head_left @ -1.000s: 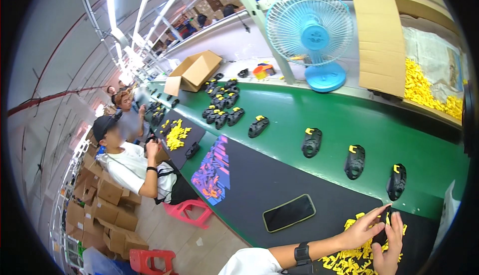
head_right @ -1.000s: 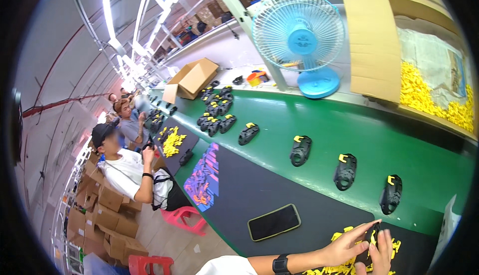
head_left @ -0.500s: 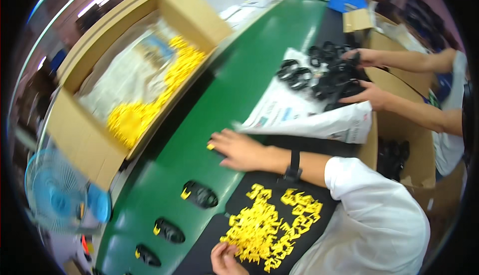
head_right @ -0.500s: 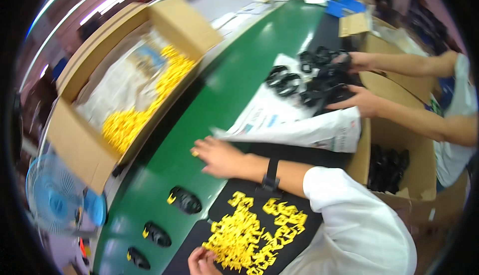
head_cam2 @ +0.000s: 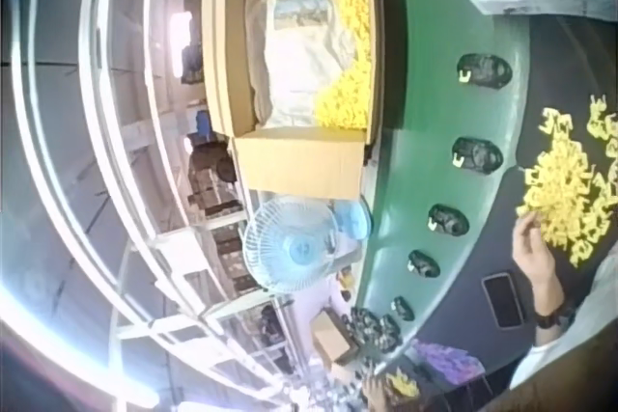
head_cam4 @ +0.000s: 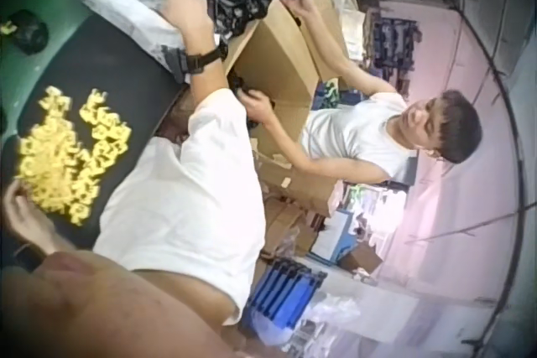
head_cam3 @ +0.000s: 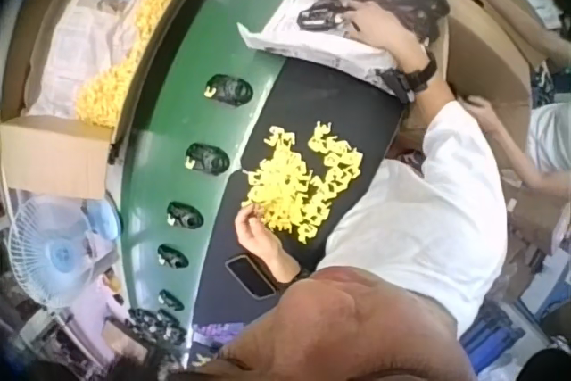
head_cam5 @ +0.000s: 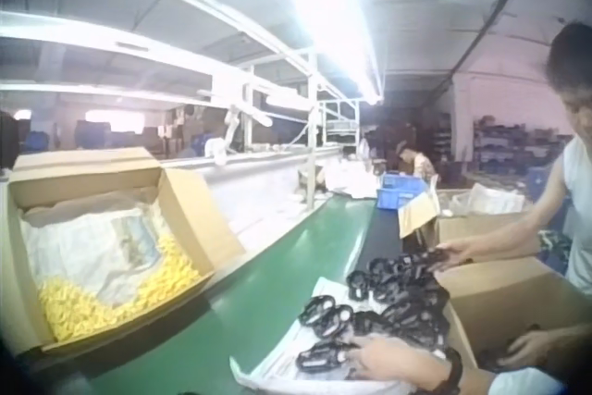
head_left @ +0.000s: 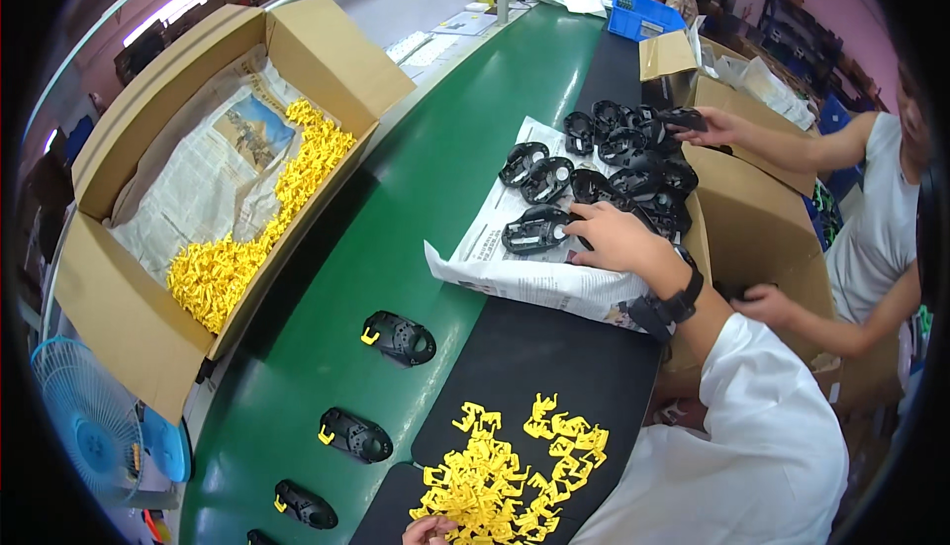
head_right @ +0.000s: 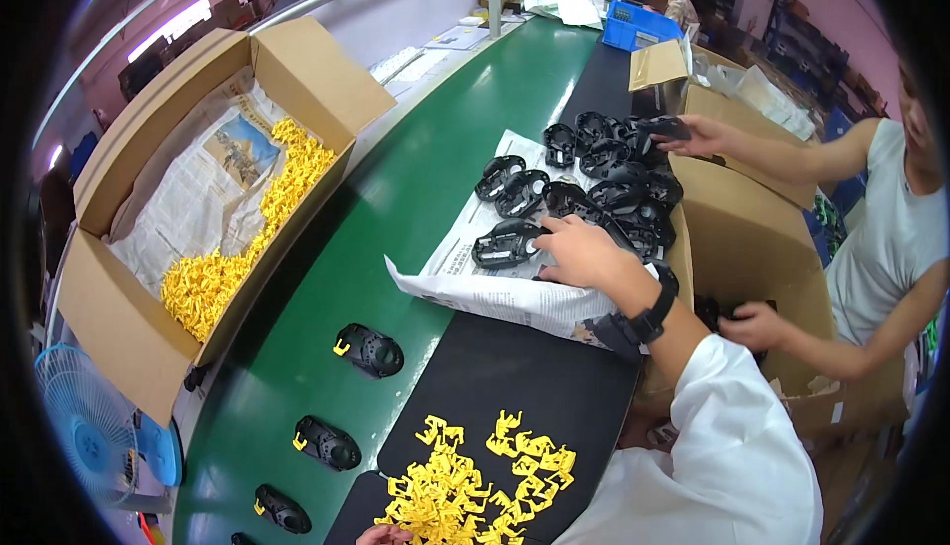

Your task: Assemble small plastic components onto electronic housings at an assembly line.

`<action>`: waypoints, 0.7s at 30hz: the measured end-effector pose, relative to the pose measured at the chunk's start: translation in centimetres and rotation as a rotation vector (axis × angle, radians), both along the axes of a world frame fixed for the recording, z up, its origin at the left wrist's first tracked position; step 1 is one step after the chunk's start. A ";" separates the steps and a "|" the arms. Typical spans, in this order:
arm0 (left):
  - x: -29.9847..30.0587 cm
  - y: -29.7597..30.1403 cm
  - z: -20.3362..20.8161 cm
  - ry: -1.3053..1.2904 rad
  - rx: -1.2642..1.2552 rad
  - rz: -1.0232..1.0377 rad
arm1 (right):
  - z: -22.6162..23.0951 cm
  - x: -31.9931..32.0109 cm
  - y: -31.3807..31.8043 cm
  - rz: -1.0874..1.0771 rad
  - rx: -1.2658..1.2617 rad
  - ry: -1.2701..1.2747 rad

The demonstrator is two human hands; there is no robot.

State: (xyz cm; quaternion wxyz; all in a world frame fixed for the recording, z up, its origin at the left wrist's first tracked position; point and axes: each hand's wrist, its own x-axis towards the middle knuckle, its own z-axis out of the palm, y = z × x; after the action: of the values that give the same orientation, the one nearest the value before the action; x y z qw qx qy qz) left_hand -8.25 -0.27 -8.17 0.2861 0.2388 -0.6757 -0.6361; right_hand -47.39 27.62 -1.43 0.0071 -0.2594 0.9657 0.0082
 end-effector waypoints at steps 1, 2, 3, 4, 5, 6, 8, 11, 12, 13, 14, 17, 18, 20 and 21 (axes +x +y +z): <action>-0.1 0.2 0.3 -0.020 0.008 -0.009 | -0.6 0.4 0.3 0.024 -0.106 0.053; -0.1 0.5 0.5 -0.027 0.011 -0.006 | -1.0 0.3 0.7 0.027 -0.103 0.046; -0.3 0.5 0.7 -0.040 0.009 -0.020 | -1.3 0.2 1.0 -0.016 -0.140 0.065; -0.3 0.6 0.8 -0.053 0.007 -0.036 | -1.6 0.1 1.3 -0.060 -0.176 0.086; -0.2 0.5 0.5 -0.076 -0.006 -0.041 | -1.6 0.2 1.5 -0.090 -0.260 0.090; -0.3 0.6 0.6 -0.079 -0.006 -0.040 | -1.4 0.1 1.5 -0.090 -0.260 0.087; -0.8 0.7 1.0 -0.108 -0.059 -0.058 | -0.1 0.5 1.9 -0.099 -0.303 0.181; -1.1 0.7 1.5 -0.067 -0.016 -0.061 | 5.2 3.7 -1.4 -0.003 -0.727 0.368; -0.9 1.1 1.9 -0.082 0.076 -0.054 | 7.1 5.7 -2.8 -0.001 -0.813 0.398; -1.1 1.4 1.7 -0.139 0.106 -0.036 | 8.1 7.4 -3.5 0.042 -0.840 0.465; -1.2 1.5 2.1 -0.225 -0.135 -0.146 | 8.5 9.6 -4.5 0.117 -0.899 0.465; -4.6 2.8 2.0 0.122 0.067 -0.507 | 7.5 15.6 -8.3 0.494 -0.842 0.101; -5.7 3.6 2.3 0.240 0.095 -0.549 | 6.4 17.1 -9.5 0.567 -0.923 -0.070; -6.2 4.3 1.3 0.256 0.100 -0.592 | 1.7 20.3 -12.0 0.643 -1.045 -0.306; -5.7 5.5 1.8 0.131 0.433 -0.394 | 0.7 21.6 -13.0 0.721 -1.103 -0.528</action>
State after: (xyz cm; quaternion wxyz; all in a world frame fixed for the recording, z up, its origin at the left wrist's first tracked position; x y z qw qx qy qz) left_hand -13.97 5.23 -6.37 0.1428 0.1171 -0.5378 -0.8226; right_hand -25.80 14.65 -0.74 0.1055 -0.5218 0.6491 -0.5433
